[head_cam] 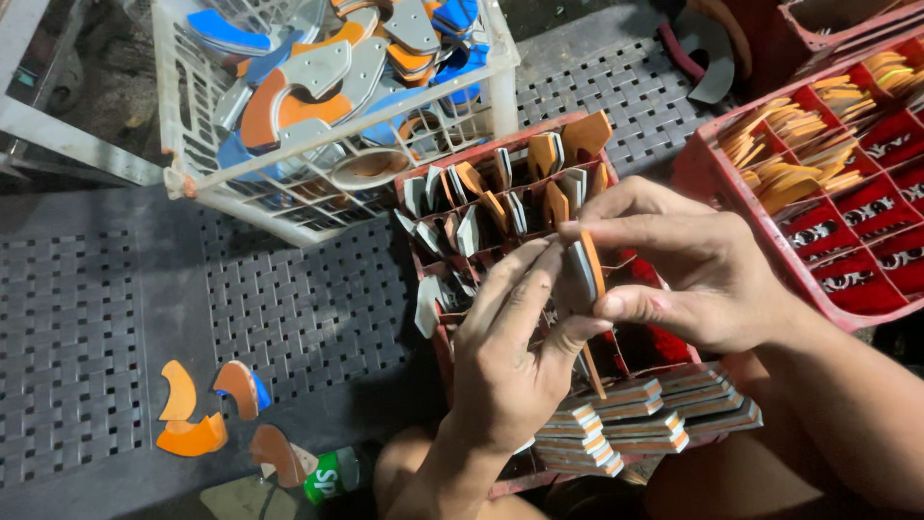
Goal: The person assembles brake shoe components by hand, picking up curved brake shoes and metal clips from a crate, then pressing them together to form stacked units. The assembled units are placed into a red crate with compartments.
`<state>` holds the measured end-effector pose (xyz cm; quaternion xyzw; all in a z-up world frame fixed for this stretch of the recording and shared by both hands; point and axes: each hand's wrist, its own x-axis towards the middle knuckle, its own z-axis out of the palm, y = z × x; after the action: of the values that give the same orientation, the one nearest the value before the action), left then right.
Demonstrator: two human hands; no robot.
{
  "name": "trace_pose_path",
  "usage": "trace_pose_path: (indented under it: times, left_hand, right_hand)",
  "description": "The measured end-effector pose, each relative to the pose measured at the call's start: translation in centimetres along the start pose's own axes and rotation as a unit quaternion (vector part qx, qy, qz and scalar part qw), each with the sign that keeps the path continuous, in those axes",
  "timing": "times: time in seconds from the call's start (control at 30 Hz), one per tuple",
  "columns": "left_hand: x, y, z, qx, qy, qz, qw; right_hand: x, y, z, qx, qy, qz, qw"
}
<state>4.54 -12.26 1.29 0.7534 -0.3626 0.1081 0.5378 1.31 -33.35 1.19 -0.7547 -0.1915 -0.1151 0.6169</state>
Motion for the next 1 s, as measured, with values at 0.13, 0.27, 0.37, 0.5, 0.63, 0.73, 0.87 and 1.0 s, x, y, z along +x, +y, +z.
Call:
trace_pose_path:
  times: [0.13, 0.27, 0.37, 0.5, 0.63, 0.73, 0.87, 1.0]
  left_hand:
    - [0.0, -0.4, 0.3, 0.004, -0.001, -0.009, 1.000]
    - [0.1, -0.5, 0.5, 0.002, 0.008, -0.022, 1.000]
    - [0.2, -0.5, 0.6, 0.021, -0.017, -0.030, 0.999]
    - [0.1, -1.0, -0.1, -0.179, -0.142, -0.168, 0.959]
    - [0.2, -1.8, 0.4, -0.377, -0.187, -0.308, 0.853]
    - [0.4, -2.2, 0.6, -0.443, -0.198, -0.276, 0.829]
    - [0.4, -2.4, 0.6, -0.433, -0.187, -0.346, 0.812]
    - [0.4, -2.7, 1.1, -0.435, -0.179, -0.353, 0.809]
  right_hand:
    - [0.4, 0.3, -0.3, -0.019, -0.016, 0.013, 1.000]
    - [0.8, 1.3, -0.4, -0.013, -0.037, 0.053, 0.998]
    - [0.6, 2.2, -0.2, 0.115, 0.014, 0.135, 0.984]
    - [0.9, 2.4, -0.5, 0.223, 0.122, 0.202, 0.946]
    - [1.6, 1.4, -0.5, 0.119, 0.107, 0.107, 0.981]
    - [2.1, 0.6, -0.1, 0.074, 0.023, -0.031, 0.997]
    - [2.4, 1.0, -0.2, -0.064, 0.004, -0.012, 0.998]
    - [2.2, 2.0, -0.8, -0.085, 0.011, -0.063, 0.994]
